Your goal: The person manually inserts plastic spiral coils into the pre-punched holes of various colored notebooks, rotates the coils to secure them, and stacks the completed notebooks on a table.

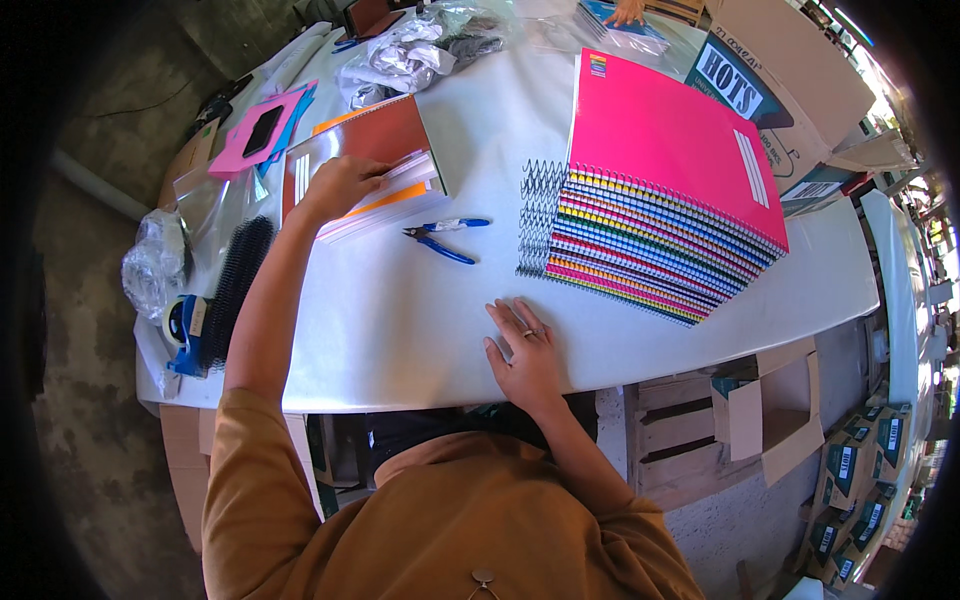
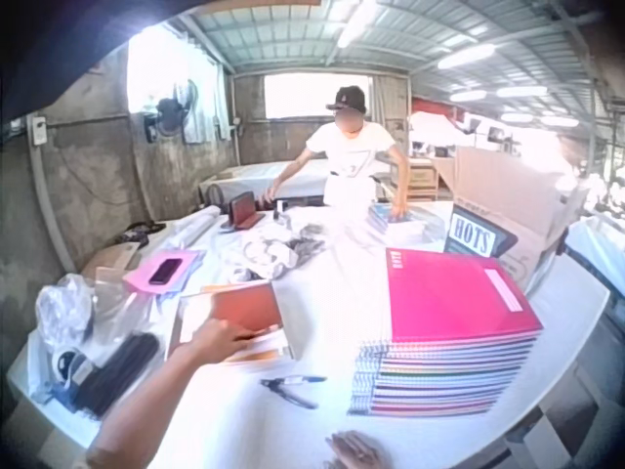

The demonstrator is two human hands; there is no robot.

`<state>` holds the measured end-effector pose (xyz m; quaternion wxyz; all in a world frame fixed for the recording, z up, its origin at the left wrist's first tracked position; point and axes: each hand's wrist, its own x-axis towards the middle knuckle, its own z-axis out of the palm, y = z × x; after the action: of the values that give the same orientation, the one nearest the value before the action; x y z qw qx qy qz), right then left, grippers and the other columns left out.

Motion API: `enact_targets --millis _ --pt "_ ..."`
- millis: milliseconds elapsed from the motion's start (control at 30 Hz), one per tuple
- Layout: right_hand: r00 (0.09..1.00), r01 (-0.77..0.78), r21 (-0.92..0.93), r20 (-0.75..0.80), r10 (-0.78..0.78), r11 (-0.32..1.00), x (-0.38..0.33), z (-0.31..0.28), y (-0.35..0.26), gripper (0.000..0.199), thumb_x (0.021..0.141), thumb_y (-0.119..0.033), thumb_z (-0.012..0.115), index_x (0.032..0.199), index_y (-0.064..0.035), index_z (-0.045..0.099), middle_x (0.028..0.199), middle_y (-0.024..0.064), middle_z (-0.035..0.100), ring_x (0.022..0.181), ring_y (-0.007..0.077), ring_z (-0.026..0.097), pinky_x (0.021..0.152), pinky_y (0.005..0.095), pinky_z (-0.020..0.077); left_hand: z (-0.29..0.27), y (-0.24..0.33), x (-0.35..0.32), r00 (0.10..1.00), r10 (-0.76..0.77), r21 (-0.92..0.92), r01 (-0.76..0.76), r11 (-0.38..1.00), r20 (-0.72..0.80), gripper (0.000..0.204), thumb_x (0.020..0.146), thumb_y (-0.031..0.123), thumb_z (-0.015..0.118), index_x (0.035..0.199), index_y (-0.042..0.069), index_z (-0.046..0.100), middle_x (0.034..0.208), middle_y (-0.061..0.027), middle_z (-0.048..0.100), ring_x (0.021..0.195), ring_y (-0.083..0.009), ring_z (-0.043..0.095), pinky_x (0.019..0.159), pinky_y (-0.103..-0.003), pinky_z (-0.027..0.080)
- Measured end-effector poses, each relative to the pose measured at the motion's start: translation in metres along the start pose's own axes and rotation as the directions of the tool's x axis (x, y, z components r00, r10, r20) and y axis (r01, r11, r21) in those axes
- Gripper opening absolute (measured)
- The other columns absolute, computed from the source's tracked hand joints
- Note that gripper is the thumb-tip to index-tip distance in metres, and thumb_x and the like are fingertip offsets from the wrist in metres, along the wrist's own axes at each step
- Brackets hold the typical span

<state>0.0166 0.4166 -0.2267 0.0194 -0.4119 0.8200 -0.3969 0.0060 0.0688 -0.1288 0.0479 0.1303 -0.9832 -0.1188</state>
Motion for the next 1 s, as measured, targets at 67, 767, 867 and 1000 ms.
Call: enact_targets --millis 67,767,867,1000 --pt "1.000 0.006 0.001 -0.008 -0.006 1.000 -0.001 0.001 0.001 0.040 0.083 -0.017 0.059 0.122 -0.0124 0.054 0.124 0.0088 0.056 0.124 0.0281 0.042 0.096 0.0425 0.0322 -0.001 0.003 -0.001 1.000 -0.013 -0.004 0.013 1.000 0.000 0.029 0.082 0.024 0.061 0.107 0.010 0.065 0.097 -0.0099 0.067 0.085 -0.0273 0.063 0.078 -0.034 0.048" --pt "1.000 0.006 0.039 0.010 -0.006 0.999 0.001 0.004 0.003 0.041 0.081 -0.018 0.060 0.122 -0.0147 0.055 0.122 0.0112 0.056 0.123 0.0290 0.043 0.097 0.0417 0.0345 -0.006 -0.014 0.000 0.956 -0.127 0.092 0.156 0.984 -0.263 0.025 0.078 0.028 0.059 0.096 0.010 0.064 0.083 -0.0179 0.064 0.077 -0.0346 0.062 0.071 -0.043 0.049" --pt "0.997 -0.077 0.188 -0.003 0.079 0.979 0.000 0.000 0.012 0.043 0.082 -0.019 0.061 0.123 -0.0089 0.053 0.121 0.0154 0.056 0.121 0.0273 0.045 0.097 0.0398 0.0361 -0.040 0.011 -0.019 0.666 -0.162 -0.009 0.227 0.974 -0.728 0.022 0.077 0.026 0.061 0.092 0.010 0.062 0.076 -0.0205 0.063 0.070 -0.0381 0.061 0.061 -0.043 0.049" --pt "0.904 -0.390 0.889 0.319 0.286 0.239 0.029 -0.017 -0.027 0.055 0.086 -0.023 0.061 0.131 0.0003 0.041 0.125 0.0112 0.052 0.117 0.0200 0.048 0.097 0.0334 0.0372 -0.077 0.072 -0.117 0.419 -0.407 -0.533 -0.246 0.809 -0.811 0.017 0.086 0.014 0.055 0.095 -0.001 0.057 0.077 0.0023 0.053 0.059 -0.0037 0.041 0.051 -0.018 0.032"
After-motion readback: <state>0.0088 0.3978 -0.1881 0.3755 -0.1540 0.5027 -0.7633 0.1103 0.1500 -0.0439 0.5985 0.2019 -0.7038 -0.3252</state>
